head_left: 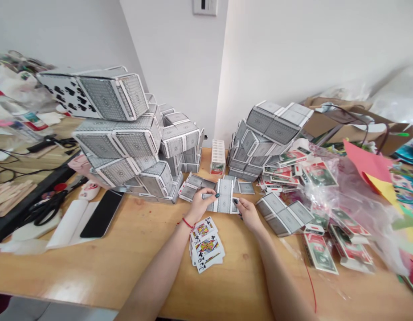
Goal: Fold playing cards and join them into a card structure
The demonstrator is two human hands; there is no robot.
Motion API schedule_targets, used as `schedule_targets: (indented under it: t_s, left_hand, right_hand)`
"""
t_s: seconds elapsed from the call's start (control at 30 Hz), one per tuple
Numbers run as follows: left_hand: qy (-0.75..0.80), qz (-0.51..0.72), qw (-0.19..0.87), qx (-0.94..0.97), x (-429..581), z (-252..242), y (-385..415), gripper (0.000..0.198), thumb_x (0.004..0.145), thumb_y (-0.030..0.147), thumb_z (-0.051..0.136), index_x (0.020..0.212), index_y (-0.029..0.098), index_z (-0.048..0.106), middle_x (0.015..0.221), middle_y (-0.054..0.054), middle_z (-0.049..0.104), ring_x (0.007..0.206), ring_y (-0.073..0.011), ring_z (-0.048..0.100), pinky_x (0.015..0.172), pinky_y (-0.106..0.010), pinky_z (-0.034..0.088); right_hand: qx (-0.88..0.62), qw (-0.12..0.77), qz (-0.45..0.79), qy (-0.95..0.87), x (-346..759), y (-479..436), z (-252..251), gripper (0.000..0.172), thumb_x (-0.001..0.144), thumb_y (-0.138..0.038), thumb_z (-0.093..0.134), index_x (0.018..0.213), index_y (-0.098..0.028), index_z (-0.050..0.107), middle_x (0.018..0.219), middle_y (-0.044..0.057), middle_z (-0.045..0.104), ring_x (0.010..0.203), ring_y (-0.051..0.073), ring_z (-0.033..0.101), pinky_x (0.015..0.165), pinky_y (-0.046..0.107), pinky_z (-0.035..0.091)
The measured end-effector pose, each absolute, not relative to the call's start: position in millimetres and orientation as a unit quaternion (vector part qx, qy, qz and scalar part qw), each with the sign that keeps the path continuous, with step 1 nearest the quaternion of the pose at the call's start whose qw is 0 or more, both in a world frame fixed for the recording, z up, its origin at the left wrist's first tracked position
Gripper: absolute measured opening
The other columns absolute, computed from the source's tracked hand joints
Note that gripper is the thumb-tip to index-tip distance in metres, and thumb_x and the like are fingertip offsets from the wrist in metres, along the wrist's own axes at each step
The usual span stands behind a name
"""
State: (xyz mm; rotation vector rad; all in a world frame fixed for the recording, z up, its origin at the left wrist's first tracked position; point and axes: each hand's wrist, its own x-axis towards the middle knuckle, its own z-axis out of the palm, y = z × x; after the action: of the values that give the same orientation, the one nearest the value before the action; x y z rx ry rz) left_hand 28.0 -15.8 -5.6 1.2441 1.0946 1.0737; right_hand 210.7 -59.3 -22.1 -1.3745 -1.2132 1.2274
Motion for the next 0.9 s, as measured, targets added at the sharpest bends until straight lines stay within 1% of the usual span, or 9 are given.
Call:
schedule_targets:
  t_s: [0.2,0.37,0.47,0.63,0.7,0.77,0.83,0.9]
  left_hand:
    - [0.456,0.434,0.535,0.563,26,-9,-15,0.015,0.066,0.028,0.06,0.077,0.018,0.061,0.081,-0.002,0.06,0.082,-0.0158,0.052,0.077,-0.025,0.037]
    - [0.451,0.452,0.505,0.581,27,-11,-15,0.023,0.065,0.03,0.062,0.085,0.018,0.059,0.089,-0.003,0.059,0.087,-0.0159,0.051,0.08,-0.026,0.038]
    - [0.458,0.438,0.529,0.565,28,-15,-15,0.028,0.062,0.032,0.065,0.085,0.016,0.06,0.088,-0.004,0.061,0.08,-0.0153,0.054,0.073,-0.025,0.041]
    - [0.476,0.41,0.591,0.506,31,-20,-15,0.036,0.054,0.032,0.072,0.083,0.012,0.063,0.074,-0.004,0.064,0.064,-0.013,0.056,0.062,-0.025,0.044]
    - [0.475,0.408,0.604,0.493,31,-20,-15,0.037,0.052,0.03,0.074,0.082,0.011,0.063,0.072,-0.004,0.064,0.062,-0.0127,0.056,0.06,-0.024,0.045]
    - [0.468,0.411,0.6,0.502,31,-18,-16,0.035,0.053,0.028,0.073,0.081,0.011,0.063,0.071,-0.005,0.065,0.062,-0.013,0.057,0.059,-0.024,0.045]
    - [0.46,0.424,0.57,0.533,30,-15,-17,0.029,0.057,0.028,0.071,0.08,0.012,0.064,0.07,-0.005,0.065,0.061,-0.0134,0.057,0.059,-0.025,0.046]
    - [0.438,0.455,0.515,0.58,29,-11,-18,0.02,0.062,0.027,0.067,0.077,0.013,0.065,0.071,-0.005,0.065,0.065,-0.0149,0.058,0.062,-0.028,0.047]
  right_hand:
    - [-0.547,0.442,0.501,-0.504,213,-58,-24,0.04,0.068,-0.056,0.052,0.061,-0.017,0.05,0.047,-0.005,0.037,0.042,0.008,0.028,0.041,0.022,0.021]
    - [-0.539,0.436,0.526,-0.493,212,-59,-25,0.039,0.07,-0.055,0.052,0.059,-0.018,0.046,0.046,-0.006,0.033,0.041,0.007,0.025,0.04,0.021,0.017]
    - [-0.532,0.438,0.535,-0.49,210,-59,-25,0.039,0.071,-0.055,0.051,0.061,-0.018,0.046,0.045,-0.007,0.03,0.04,0.007,0.023,0.039,0.021,0.016]
    - [-0.529,0.444,0.539,-0.483,209,-59,-26,0.039,0.07,-0.055,0.052,0.058,-0.018,0.045,0.044,-0.008,0.029,0.039,0.006,0.022,0.038,0.021,0.016]
    - [-0.534,0.457,0.532,-0.472,208,-59,-27,0.039,0.069,-0.055,0.053,0.059,-0.018,0.046,0.044,-0.008,0.03,0.038,0.006,0.023,0.037,0.02,0.017]
    - [-0.544,0.484,0.519,-0.447,206,-60,-27,0.038,0.069,-0.055,0.054,0.06,-0.018,0.047,0.043,-0.008,0.029,0.037,0.006,0.024,0.036,0.02,0.018]
    - [-0.55,0.521,0.507,-0.411,203,-60,-26,0.037,0.069,-0.054,0.054,0.062,-0.019,0.049,0.043,-0.008,0.029,0.035,0.006,0.025,0.035,0.019,0.019]
    - [-0.545,0.561,0.499,-0.374,202,-59,-25,0.035,0.07,-0.054,0.053,0.066,-0.019,0.052,0.042,-0.009,0.03,0.033,0.006,0.026,0.033,0.018,0.02]
